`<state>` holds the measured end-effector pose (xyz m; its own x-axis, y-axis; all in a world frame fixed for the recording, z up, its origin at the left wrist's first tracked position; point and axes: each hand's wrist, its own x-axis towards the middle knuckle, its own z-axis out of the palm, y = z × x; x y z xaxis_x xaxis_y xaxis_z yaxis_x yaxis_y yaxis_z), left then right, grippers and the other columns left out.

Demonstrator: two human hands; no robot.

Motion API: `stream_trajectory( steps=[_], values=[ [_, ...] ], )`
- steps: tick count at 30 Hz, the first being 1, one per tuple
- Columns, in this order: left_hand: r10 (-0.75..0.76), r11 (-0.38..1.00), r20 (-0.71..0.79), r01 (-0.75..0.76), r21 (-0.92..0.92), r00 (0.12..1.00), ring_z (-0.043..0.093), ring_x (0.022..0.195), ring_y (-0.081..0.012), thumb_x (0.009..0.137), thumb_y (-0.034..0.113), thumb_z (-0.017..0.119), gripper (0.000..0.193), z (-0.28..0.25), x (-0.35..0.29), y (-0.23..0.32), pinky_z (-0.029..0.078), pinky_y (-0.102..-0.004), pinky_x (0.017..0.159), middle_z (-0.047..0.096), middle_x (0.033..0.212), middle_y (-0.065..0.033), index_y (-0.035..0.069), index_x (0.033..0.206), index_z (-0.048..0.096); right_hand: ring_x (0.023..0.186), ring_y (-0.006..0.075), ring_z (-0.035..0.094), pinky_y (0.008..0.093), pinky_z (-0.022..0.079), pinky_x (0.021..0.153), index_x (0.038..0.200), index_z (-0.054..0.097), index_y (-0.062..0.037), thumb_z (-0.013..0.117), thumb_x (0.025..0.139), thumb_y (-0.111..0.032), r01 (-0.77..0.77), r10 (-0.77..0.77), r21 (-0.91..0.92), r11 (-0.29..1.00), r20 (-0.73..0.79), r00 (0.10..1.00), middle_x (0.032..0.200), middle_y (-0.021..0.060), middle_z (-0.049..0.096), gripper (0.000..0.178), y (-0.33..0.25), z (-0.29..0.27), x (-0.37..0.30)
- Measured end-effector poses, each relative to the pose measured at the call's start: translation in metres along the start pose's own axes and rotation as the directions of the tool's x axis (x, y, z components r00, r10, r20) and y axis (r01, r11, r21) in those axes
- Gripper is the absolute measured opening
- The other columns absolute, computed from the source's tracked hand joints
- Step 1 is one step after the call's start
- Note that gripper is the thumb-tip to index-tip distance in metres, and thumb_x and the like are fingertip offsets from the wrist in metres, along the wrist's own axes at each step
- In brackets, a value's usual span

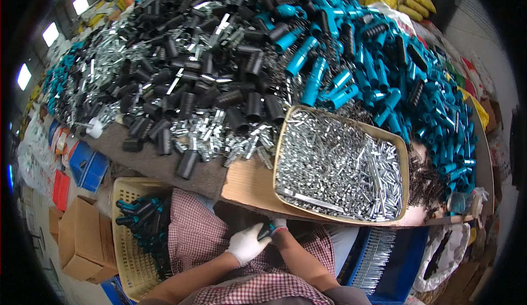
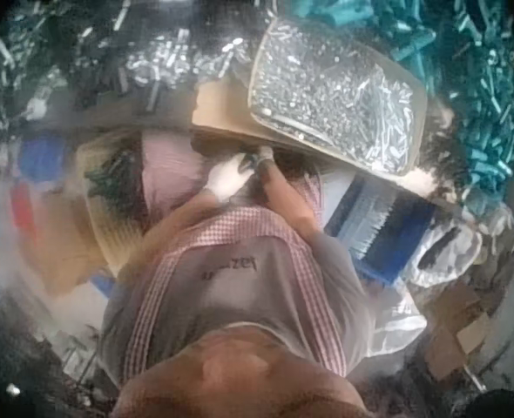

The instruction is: The person handles and connects strap components, then assembles tool handles by inserting metal rods, springs, and fasteners into plastic casings by hand.

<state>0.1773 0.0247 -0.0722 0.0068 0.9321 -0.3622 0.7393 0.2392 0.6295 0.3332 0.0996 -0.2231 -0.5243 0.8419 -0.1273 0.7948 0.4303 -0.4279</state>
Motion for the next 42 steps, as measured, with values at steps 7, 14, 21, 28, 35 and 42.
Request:
stream_trajectory(
  steps=[7, 14, 21, 28, 35, 42],
  values=[
    [-0.173, 0.985, 0.101, 0.171, 0.032, 0.98, 0.064, 0.099, -0.0422, 0.086, 0.042, 0.059, 0.049, 0.007, 0.01, -0.031, 0.05, -0.0488, 0.087, 0.065, 0.11, -0.025, 0.009, 0.121, 0.06, 0.13, 0.0336, 0.045, 0.0387, 0.035, 0.108, 0.129, 0.058, -0.0138, 0.053, 0.093, -0.021, -0.106, 0.095, 0.05, 0.993, 0.183, 0.978, 0.137, 0.0162, 0.053, 0.038, -0.069, -0.046, 0.029],
    [-0.151, 0.988, 0.202, 0.156, -0.006, 0.968, 0.065, 0.1, -0.0418, 0.08, 0.036, 0.062, 0.046, 0.046, 0.028, -0.061, 0.051, -0.0471, 0.088, 0.066, 0.104, -0.029, 0.0, 0.108, 0.065, 0.109, 0.0367, 0.061, 0.0427, 0.048, 0.093, 0.113, 0.07, -0.0142, 0.059, 0.09, -0.027, -0.286, 0.245, 0.216, 0.934, 0.199, 0.949, 0.112, 0.019, 0.068, 0.028, -0.076, -0.034, 0.025],
    [-0.232, 0.958, 0.105, 0.246, -0.148, 0.967, 0.063, 0.1, -0.0445, 0.084, 0.034, 0.061, 0.045, 0.013, 0.011, -0.022, 0.049, -0.0492, 0.087, 0.065, 0.107, -0.0291, 0.001, 0.114, 0.062, 0.082, 0.0371, 0.068, 0.0477, 0.053, 0.075, 0.097, 0.073, -0.0128, 0.05, 0.095, -0.028, -0.101, 0.138, -0.189, 0.977, 0.194, 0.971, 0.089, 0.0198, 0.07, 0.027, -0.075, -0.006, 0.026],
    [-0.167, 0.972, 0.135, 0.186, -0.145, 0.977, 0.065, 0.1, -0.0415, 0.081, 0.028, 0.058, 0.042, 0.049, 0.031, -0.034, 0.051, -0.0476, 0.087, 0.066, 0.105, -0.0274, 0.0, 0.113, 0.061, 0.103, 0.0398, 0.062, 0.0443, 0.049, 0.088, 0.103, 0.07, -0.0075, 0.067, 0.085, -0.027, -0.308, 0.309, -0.023, 0.951, 0.013, 0.951, 0.112, 0.0226, 0.066, 0.027, -0.055, 0.007, 0.027],
    [-0.138, 0.985, 0.19, 0.155, -0.074, 0.972, 0.064, 0.099, -0.0418, 0.082, 0.028, 0.057, 0.04, 0.017, 0.031, -0.04, 0.05, -0.0487, 0.085, 0.066, 0.105, -0.0269, 0.002, 0.111, 0.061, 0.088, 0.0395, 0.066, 0.0465, 0.051, 0.078, 0.1, 0.069, -0.007, 0.058, 0.09, -0.026, -0.118, 0.13, -0.107, 0.987, 0.112, 0.985, 0.093, 0.0204, 0.07, 0.025, -0.053, 0.003, 0.021],
    [-0.08, 0.987, 0.185, 0.104, -0.123, 0.979, 0.065, 0.1, -0.0405, 0.081, 0.024, 0.057, 0.038, 0.036, 0.039, -0.05, 0.051, -0.0485, 0.084, 0.066, 0.106, -0.0262, 0.003, 0.113, 0.061, 0.098, 0.0332, 0.065, 0.0427, 0.05, 0.086, 0.102, 0.07, -0.0002, 0.06, 0.085, -0.013, -0.218, 0.211, 0.016, 0.976, 0.204, 0.956, 0.104, 0.0205, 0.07, 0.023, -0.052, 0.005, 0.029]
  ],
)
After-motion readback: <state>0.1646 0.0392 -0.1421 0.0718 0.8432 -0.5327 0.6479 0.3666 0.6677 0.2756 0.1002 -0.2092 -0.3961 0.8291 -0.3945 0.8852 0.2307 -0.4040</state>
